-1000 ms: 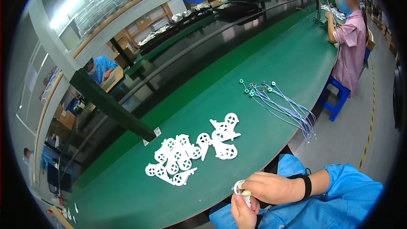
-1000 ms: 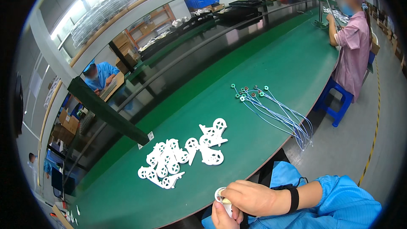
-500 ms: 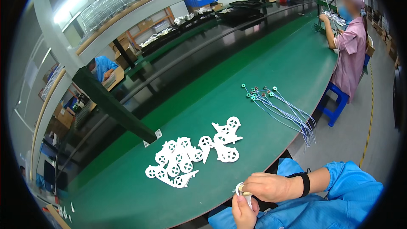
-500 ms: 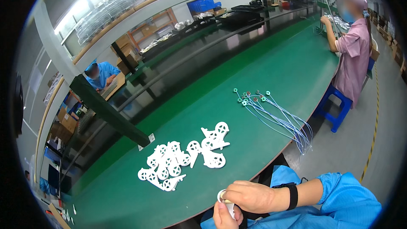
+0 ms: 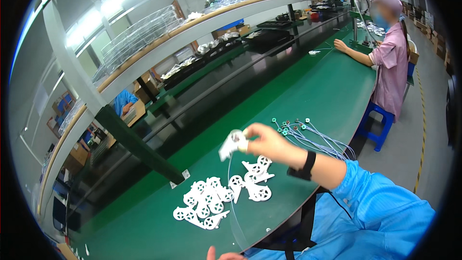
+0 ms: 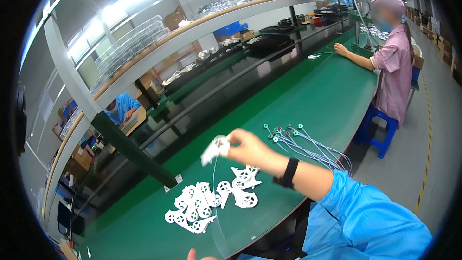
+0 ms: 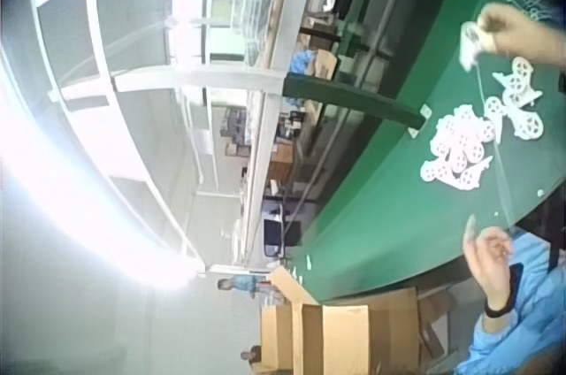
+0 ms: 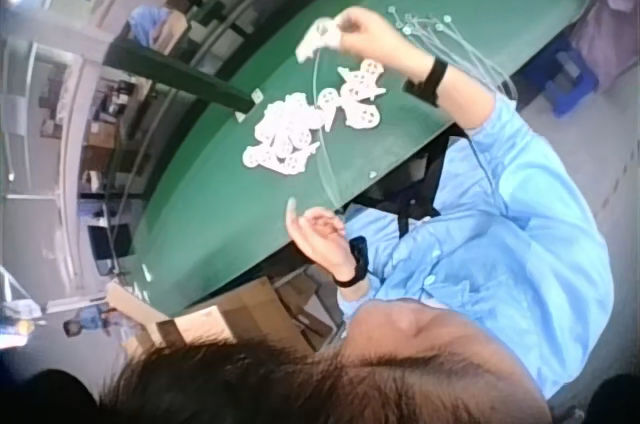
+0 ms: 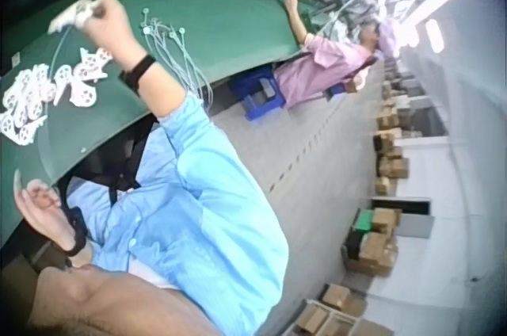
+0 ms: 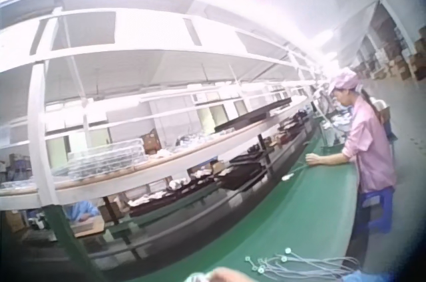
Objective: Assembling small white plastic components with wires and metal terminals on an assembly line.
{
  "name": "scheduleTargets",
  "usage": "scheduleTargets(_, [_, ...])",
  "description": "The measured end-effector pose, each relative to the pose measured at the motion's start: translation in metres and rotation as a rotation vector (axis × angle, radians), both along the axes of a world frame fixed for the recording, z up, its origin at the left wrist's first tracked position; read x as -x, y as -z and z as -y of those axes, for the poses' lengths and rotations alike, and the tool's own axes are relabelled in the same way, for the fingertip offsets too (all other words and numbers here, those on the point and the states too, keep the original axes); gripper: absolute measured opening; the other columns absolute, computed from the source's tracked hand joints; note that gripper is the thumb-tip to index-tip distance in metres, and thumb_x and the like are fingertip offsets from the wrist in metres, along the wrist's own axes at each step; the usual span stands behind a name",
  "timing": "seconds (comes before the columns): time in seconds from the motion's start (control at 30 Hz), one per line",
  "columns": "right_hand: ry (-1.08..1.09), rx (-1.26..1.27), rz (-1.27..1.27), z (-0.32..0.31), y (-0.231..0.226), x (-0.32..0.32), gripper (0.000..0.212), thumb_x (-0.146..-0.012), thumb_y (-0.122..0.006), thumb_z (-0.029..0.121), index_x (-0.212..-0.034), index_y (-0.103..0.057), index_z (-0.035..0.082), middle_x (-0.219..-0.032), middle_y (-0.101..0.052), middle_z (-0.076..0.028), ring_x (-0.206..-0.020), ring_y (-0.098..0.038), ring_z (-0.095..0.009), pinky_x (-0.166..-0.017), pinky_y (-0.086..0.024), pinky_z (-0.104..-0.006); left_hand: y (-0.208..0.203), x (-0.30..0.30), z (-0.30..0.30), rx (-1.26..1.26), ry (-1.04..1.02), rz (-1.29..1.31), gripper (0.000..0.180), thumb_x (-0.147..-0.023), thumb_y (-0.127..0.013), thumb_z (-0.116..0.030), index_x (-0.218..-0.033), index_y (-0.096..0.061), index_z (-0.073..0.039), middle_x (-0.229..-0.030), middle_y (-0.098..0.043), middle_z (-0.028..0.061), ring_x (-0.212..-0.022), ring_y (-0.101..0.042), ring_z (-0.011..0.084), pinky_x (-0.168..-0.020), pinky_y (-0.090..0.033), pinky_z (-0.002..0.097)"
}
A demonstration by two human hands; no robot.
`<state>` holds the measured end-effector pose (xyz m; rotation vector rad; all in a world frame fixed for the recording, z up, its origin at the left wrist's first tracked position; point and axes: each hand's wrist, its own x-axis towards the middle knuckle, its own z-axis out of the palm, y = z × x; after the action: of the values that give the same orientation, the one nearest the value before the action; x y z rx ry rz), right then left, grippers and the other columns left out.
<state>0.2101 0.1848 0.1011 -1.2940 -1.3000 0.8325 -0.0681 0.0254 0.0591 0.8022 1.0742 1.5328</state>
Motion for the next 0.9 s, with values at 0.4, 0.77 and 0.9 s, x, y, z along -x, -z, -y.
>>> scheduleTargets(0.4, [0.474, 0.041, -0.028, 0.145, 0.041, -0.151, 0.026, -0.085, -0.065, 0.017, -0.101, -0.058, -0.002, -0.083, -0.062, -0.004, -0.071, -0.058, -0.010, -0.063, -0.048, -0.0257, 0.018, -0.033, -0.053, -0.119, 0.455, -0.628, 0.021, -0.096, -0.048, -0.010, -0.111, -0.054, 0.003, -0.083, -0.058, 0.0112, -0.072, -0.057, 0.0169, -0.065, -0.046, 0.0264])
scheduleTargets(0.77, [0.392, 0.531, 0.620, 0.127, 0.047, -0.166, 0.034, -0.081, -0.066, 0.031, -0.086, -0.067, -0.003, -0.082, -0.067, -0.021, -0.078, -0.066, -0.035, -0.070, -0.051, -0.0416, 0.040, -0.100, -0.113, -0.742, 0.564, -1.419, 0.033, -0.082, -0.056, -0.004, -0.113, -0.052, 0.005, -0.094, -0.055, 0.0278, -0.090, -0.052, 0.0437, -0.080, -0.043, 0.0483])
scheduleTargets(0.9, [0.433, 0.566, 0.649, 0.112, 0.064, -0.174, 0.027, -0.077, -0.066, 0.023, -0.086, -0.067, -0.003, -0.082, -0.067, -0.022, -0.080, -0.066, -0.034, -0.071, -0.051, -0.0420, 0.044, -0.097, -0.113, -0.790, 0.568, -1.400, 0.033, -0.084, -0.054, -0.002, -0.116, -0.050, 0.008, -0.088, -0.057, 0.0261, -0.084, -0.054, 0.0431, -0.078, -0.044, 0.0468])
